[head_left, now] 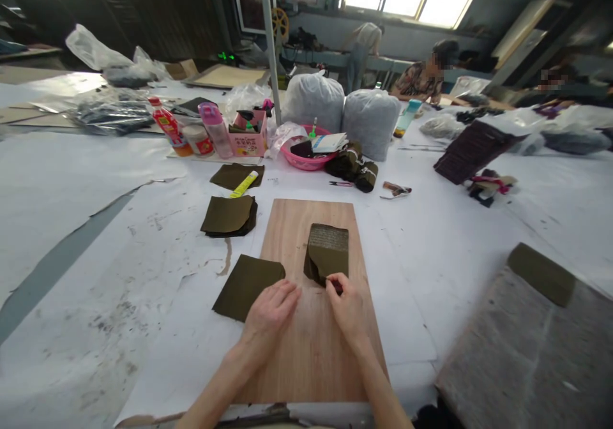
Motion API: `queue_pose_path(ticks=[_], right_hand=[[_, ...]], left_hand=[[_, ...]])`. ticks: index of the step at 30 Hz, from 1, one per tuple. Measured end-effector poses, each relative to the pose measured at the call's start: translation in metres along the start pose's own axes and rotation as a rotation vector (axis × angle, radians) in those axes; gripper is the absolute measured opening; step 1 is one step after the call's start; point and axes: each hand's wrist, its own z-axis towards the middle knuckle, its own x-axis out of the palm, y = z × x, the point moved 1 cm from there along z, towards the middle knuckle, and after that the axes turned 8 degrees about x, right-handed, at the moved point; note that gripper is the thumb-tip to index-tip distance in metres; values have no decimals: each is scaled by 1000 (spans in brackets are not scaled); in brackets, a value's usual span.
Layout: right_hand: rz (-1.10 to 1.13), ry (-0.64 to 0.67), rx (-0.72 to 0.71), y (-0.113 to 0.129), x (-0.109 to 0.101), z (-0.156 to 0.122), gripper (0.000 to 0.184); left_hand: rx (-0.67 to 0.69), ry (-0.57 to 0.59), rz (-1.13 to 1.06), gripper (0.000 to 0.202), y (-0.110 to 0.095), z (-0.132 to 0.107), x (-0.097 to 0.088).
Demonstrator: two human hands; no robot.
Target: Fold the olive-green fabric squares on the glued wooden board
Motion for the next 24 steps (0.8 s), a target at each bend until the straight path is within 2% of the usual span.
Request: queue_pose_path(ticks=[5, 10, 14, 17, 20, 24], right_hand=[[97, 88, 62, 2, -8, 7, 20], [160, 123, 95, 0, -8, 12, 16], [261, 65, 151, -5, -4, 14, 15], [388, -40, 212, -14, -8, 18, 21], [528, -206, 265, -29, -32, 26, 26], [634, -451, 276, -44, -93, 22, 24]], left_hand=[[100, 88, -25, 30, -17, 29, 16], [65, 149, -11, 25, -16, 46, 30], [13, 234, 95, 25, -13, 50, 45], [11, 248, 144, 29, -12, 48, 52], [25, 242, 171, 32, -12, 44, 55], [29, 233, 152, 33, -12, 42, 56]])
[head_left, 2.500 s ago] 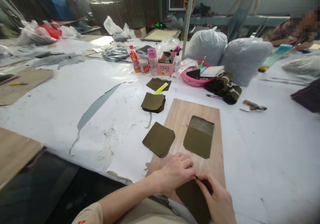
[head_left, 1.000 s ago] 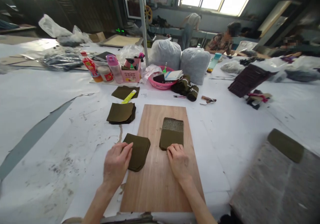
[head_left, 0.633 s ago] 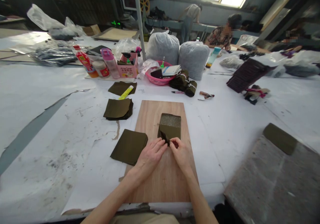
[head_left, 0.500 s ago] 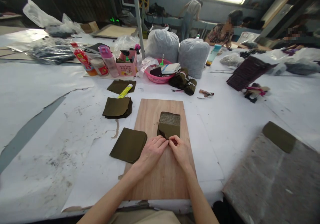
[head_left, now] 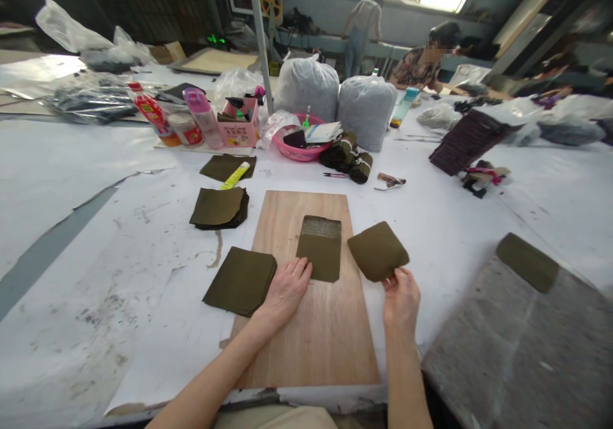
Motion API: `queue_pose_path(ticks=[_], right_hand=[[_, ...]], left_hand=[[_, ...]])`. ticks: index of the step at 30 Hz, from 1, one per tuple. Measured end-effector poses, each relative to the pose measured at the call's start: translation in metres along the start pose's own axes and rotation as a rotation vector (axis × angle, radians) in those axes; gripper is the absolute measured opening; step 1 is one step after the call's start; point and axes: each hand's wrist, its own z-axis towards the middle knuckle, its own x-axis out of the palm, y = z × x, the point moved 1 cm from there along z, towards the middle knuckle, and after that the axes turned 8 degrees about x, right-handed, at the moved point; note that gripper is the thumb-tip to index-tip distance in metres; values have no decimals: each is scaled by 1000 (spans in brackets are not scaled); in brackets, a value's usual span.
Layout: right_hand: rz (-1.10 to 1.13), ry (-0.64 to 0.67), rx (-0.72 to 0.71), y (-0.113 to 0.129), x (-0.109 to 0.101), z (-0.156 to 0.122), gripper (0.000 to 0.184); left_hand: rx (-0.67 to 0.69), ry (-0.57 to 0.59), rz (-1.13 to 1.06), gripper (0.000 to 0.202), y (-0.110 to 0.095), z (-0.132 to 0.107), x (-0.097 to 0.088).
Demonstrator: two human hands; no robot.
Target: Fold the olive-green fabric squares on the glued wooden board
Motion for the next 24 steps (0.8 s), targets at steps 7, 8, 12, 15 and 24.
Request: queue_pose_path(ticks=[7, 8, 12, 15, 24], right_hand=[[-592, 411, -49, 27, -32, -72, 18], [-696, 490, -57, 22, -27, -88, 15], [-901, 728, -35, -4, -6, -142, 11], [-930, 782, -52, -16, 1, -161, 11], [-1011, 540, -284, -14, -9, -142, 21]], left_hand=[[-2, 26, -115, 27, 4, 3, -22], [7, 36, -164, 24, 4, 2, -28], [-2, 76, -376, 21, 4, -10, -50], [110, 168, -506, 23, -7, -30, -52], [200, 81, -332, 28, -44, -89, -39]])
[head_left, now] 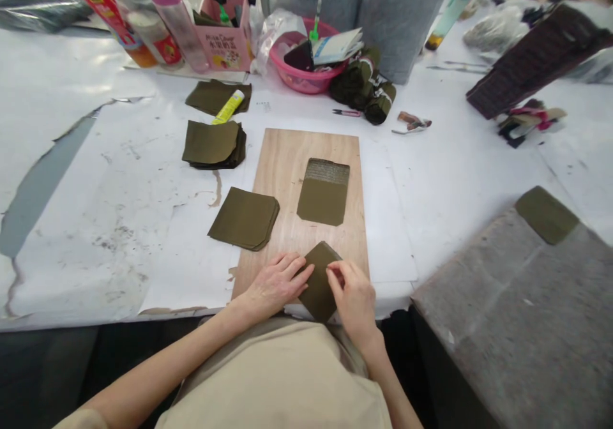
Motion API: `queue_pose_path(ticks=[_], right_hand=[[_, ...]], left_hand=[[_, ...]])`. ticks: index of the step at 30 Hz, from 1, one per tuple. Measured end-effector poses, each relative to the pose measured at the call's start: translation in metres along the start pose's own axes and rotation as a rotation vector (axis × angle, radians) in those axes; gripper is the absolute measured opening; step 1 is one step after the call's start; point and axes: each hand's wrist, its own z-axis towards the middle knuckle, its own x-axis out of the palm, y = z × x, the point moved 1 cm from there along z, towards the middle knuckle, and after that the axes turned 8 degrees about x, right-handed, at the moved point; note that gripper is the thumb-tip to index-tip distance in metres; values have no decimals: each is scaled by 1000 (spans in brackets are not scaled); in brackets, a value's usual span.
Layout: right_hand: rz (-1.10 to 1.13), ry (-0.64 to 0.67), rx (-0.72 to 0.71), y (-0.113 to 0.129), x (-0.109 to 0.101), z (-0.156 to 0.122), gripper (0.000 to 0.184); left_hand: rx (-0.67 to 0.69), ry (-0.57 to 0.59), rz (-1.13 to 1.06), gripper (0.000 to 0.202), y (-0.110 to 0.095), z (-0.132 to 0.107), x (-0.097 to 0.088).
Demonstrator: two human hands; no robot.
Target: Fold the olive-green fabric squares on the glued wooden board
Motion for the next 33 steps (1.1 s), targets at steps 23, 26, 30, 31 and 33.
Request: queue_pose_path(ticks=[23, 26, 30, 31, 33], right_hand=[[-128, -197, -75, -19, 11, 21, 27], [-124, -223, -120, -23, 15, 21, 28], [-117, -266, -168, -29, 18, 22, 25], [-115, -270, -178, -30, 18, 22, 24], [-96, -277, -192, -31, 19, 23, 22]], left_hand=[[39, 11, 31, 29, 14, 46, 3], [42, 30, 58, 33, 14, 47, 4], [51, 10, 83, 31, 14, 49, 6], [51, -1, 85, 30, 14, 49, 6], [49, -21, 85, 27, 14, 49, 6]])
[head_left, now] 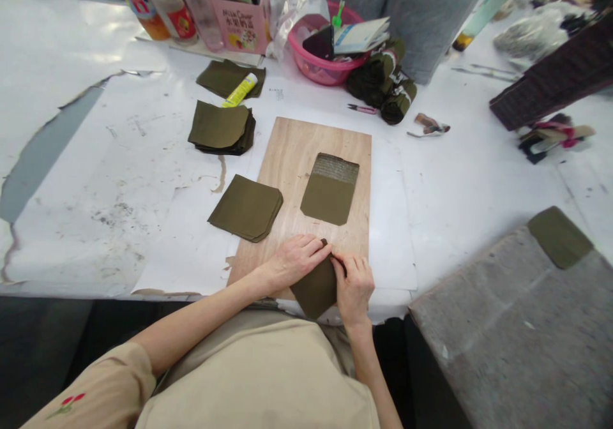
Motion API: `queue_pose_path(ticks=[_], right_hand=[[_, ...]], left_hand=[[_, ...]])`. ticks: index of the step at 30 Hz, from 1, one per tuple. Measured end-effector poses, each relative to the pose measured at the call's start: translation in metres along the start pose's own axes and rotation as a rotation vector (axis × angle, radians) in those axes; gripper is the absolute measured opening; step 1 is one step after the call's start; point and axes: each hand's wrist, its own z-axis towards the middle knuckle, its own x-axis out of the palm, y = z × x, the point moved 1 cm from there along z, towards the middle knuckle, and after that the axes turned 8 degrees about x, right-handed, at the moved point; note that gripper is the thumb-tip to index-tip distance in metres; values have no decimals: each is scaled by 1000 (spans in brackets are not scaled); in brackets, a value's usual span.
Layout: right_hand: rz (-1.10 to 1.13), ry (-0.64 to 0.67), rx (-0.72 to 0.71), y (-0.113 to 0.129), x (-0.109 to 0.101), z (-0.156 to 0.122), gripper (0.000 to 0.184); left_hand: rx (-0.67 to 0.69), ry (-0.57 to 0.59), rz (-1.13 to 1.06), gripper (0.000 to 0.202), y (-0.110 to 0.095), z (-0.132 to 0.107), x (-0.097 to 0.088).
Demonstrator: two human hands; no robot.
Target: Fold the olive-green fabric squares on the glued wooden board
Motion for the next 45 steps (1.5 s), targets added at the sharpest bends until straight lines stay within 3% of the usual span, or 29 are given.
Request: queue_pose_path(ticks=[14, 29, 45], right_hand=[[-50, -16, -60, 0, -2, -2, 20], [-69, -4, -55, -3, 2, -3, 24], [-74, 4, -62, -4, 2, -4, 25]], left_hand=[[-13, -58, 14, 23, -1, 1, -3], [-24, 9, 15, 28, -1, -2, 5], [-30, 2, 12, 25, 0, -1, 6]])
